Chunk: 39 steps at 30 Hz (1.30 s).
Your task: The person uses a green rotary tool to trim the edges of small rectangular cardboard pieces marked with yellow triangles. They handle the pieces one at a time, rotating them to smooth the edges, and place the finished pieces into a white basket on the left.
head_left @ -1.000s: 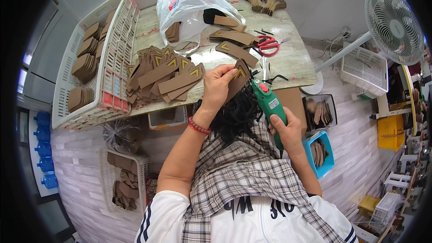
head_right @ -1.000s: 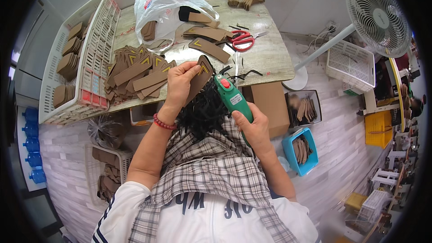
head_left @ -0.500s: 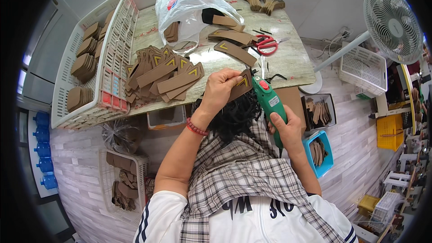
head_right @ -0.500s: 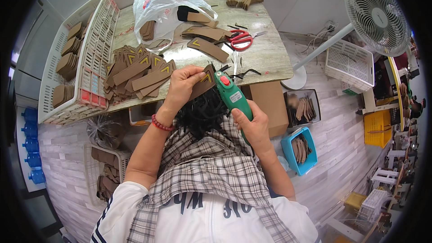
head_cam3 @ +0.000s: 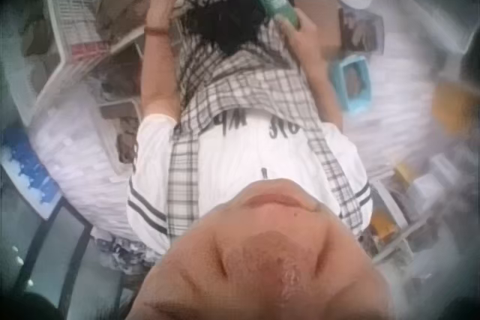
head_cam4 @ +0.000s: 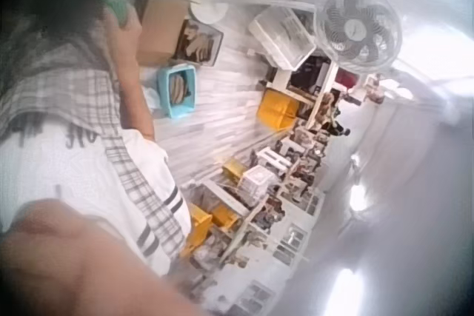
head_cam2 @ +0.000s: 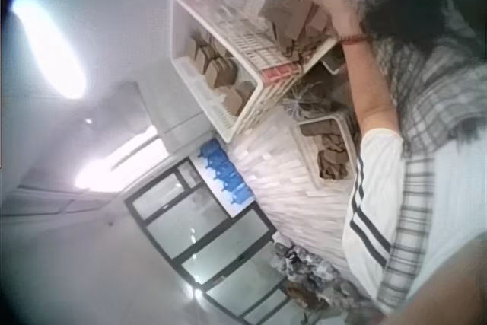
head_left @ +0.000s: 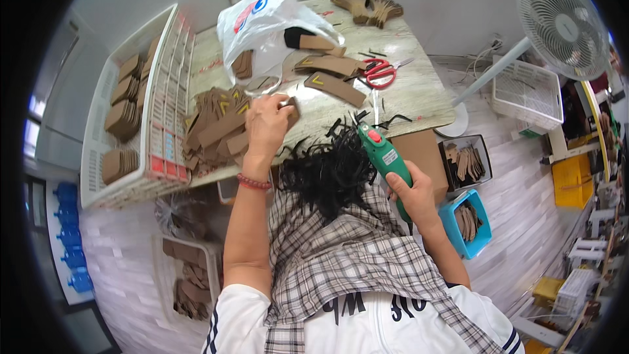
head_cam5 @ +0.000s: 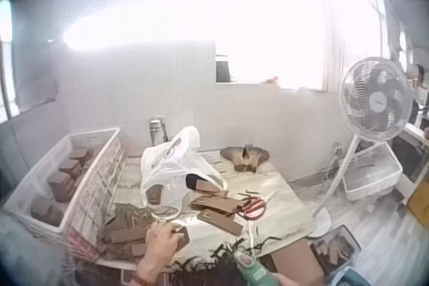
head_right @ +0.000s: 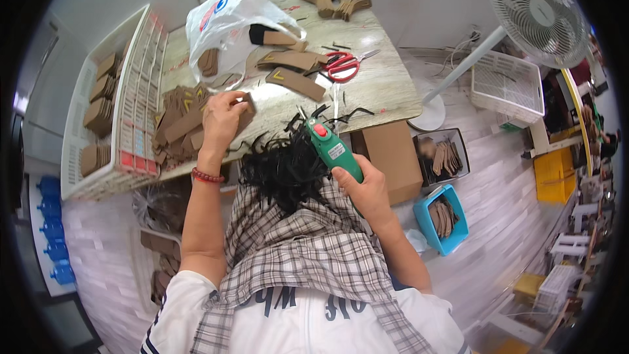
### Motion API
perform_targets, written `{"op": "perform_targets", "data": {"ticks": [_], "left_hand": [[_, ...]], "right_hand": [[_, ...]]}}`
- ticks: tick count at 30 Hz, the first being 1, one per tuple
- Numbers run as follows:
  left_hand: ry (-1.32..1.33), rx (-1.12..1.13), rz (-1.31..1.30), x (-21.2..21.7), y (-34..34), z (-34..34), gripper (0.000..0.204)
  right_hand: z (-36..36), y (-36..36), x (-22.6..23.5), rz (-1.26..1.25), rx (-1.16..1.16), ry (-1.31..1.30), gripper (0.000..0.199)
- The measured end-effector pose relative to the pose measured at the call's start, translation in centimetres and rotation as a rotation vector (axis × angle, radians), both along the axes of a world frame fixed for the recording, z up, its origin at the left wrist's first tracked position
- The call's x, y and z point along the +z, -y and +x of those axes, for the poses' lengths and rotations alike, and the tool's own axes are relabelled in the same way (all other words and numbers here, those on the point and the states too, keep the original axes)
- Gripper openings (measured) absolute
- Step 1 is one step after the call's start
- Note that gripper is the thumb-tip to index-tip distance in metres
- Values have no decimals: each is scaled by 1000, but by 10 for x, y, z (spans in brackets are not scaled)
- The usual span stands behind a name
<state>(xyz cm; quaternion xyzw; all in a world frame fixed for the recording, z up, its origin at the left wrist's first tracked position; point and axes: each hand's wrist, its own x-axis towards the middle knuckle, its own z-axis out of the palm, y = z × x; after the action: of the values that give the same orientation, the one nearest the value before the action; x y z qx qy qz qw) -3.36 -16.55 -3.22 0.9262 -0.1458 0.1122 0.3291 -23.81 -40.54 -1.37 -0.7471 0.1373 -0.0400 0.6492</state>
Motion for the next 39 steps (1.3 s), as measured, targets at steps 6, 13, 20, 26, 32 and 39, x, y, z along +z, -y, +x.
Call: {"op": "perform_targets", "data": {"ticks": [6,13,20,26,32,39], "left_hand": [[-80,101,390,-70,72,69,55],[49,293,226,-83,114,65,61],[-253,371,156,-72,108,83,39],[-136,450,160,-89,113,81,50],[24,306,-180,-97,95,77,29],[-17,-148,-800,-38,63,53,16]], "right_hand": [[-9,17,-25,-243,-77,30,42],[-23,35,-7,-163,-177,-23,48],[-25,29,-12,-201,-191,-44,45],[-30,25,-13,-219,-182,-30,45],[-34,28,-17,-198,-173,2,48],[-34,28,-13,-225,-169,57,48]]}}
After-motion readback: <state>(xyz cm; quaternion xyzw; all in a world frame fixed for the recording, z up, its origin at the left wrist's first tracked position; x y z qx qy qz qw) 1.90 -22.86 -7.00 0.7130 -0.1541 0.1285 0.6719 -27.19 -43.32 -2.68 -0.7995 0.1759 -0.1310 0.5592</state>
